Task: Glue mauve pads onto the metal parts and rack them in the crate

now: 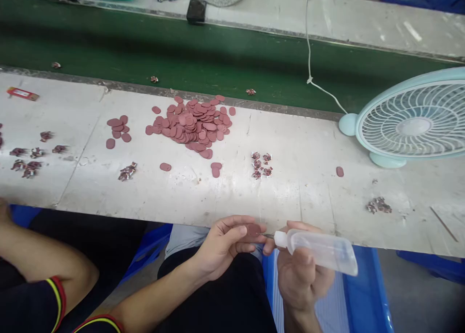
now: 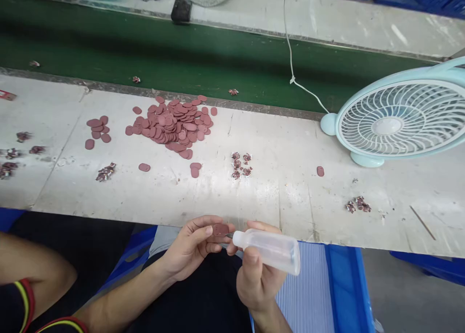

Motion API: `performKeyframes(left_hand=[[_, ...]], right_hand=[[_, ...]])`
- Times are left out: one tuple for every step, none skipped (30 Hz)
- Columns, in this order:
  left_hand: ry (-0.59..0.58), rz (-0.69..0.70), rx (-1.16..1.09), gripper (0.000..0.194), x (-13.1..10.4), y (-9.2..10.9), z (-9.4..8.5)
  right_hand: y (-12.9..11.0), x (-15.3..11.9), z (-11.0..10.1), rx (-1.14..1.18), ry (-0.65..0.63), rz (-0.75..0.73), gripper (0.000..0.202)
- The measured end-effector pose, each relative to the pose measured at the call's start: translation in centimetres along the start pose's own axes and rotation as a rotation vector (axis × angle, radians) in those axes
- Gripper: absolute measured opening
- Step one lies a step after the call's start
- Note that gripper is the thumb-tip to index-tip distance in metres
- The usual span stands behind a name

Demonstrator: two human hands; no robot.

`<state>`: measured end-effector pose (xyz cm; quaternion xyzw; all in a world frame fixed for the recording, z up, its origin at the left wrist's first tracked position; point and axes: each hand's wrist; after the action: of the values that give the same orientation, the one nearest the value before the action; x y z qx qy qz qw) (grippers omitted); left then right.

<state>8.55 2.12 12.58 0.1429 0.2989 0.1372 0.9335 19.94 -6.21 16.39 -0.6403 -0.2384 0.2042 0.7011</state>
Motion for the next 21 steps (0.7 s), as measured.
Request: performKeyframes(left_hand=[[0.002, -0.002, -0.004, 0.02, -0.04, -0.02, 0.04], [0.005, 0.0, -0.002, 0.02, -0.07, -0.04, 0.08], [0.008, 0.005, 0.003, 0.02, -0.1, -0.07, 0.1], [0.009, 0.012, 0.009, 0.02, -0.12, -0.09, 0.12], [0.008, 0.02, 0.015, 0.02, -0.13, -0.11, 0.13], [0.005, 0.028, 0.019, 0.019, -0.14, -0.13, 0.13], [0.0, 0.036, 0.022, 0.019, -0.15, -0.14, 0.14], [-0.003, 0.042, 0.028, 0.019, -0.16, -0.15, 0.14], [-0.004, 0.046, 0.033, 0.019, -0.16, -0.16, 0.15], [-0.004, 0.049, 0.038, 0.019, -0.16, -0.16, 0.16], [-0.002, 0.051, 0.045, 0.019, -0.17, -0.16, 0.18], [0.0, 0.053, 0.051, 0.019, -0.18, -0.15, 0.2], [0.0, 0.056, 0.057, 0.019, -0.19, -0.14, 0.22], [0.0, 0.059, 0.061, 0.019, -0.2, -0.13, 0.25], [-0.003, 0.06, 0.064, 0.019, -0.22, -0.11, 0.28], [-0.005, 0.062, 0.064, 0.018, -0.23, -0.09, 0.31], [-0.008, 0.063, 0.061, 0.018, -0.23, -0.08, 0.34], [-0.011, 0.063, 0.056, 0.018, -0.23, -0.07, 0.35], [-0.012, 0.062, 0.05, 0.018, -0.22, -0.07, 0.36], [-0.013, 0.062, 0.044, 0.018, -0.21, -0.08, 0.35], [-0.014, 0.061, 0.039, 0.018, -0.19, -0.1, 0.32]], right_hand=[[0.19, -0.25, 0.03, -0.051, -0.004, -0.032, 0.024], [0.37, -0.46, 0.07, -0.095, -0.002, -0.053, 0.024], [0.52, -0.62, 0.12, -0.132, 0.01, -0.065, 0.024], [0.63, -0.72, 0.15, -0.16, 0.019, -0.071, 0.023], [0.7, -0.77, 0.16, -0.181, 0.022, -0.072, 0.023], [0.71, -0.78, 0.14, -0.193, 0.02, -0.072, 0.023], [0.69, -0.76, 0.09, -0.198, 0.013, -0.068, 0.022], [0.65, -0.72, 0.01, -0.199, 0.003, -0.063, 0.022], [0.59, -0.68, -0.09, -0.202, -0.008, -0.062, 0.021], [0.54, -0.64, -0.19, -0.21, -0.019, -0.066, 0.022], [0.5, -0.6, -0.28, -0.222, -0.031, -0.072, 0.022], [0.47, -0.58, -0.35, -0.237, -0.044, -0.079, 0.022], [0.46, -0.56, -0.4, -0.252, -0.057, -0.084, 0.023], [0.46, -0.55, -0.42, -0.263, -0.067, -0.085, 0.023], [0.47, -0.55, -0.42, -0.27, -0.072, -0.08, 0.023], [0.48, -0.55, -0.39, -0.27, -0.071, -0.071, 0.023], [0.48, -0.57, -0.34, -0.264, -0.065, -0.063, 0.022], [0.47, -0.58, -0.29, -0.255, -0.057, -0.059, 0.022], [0.44, -0.6, -0.22, -0.245, -0.045, -0.061, 0.021], [0.39, -0.62, -0.15, -0.238, -0.034, -0.065, 0.02], [0.33, -0.64, -0.08, -0.234, -0.026, -0.072, 0.019]])
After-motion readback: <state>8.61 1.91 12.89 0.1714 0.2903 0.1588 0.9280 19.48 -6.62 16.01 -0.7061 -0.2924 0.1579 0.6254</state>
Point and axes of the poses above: each hand's wrist, its own x-axis towards the middle knuckle, its own z-axis out of the palm, y = z × x, and after that the axes turned 4 degrees about -z, right-handed
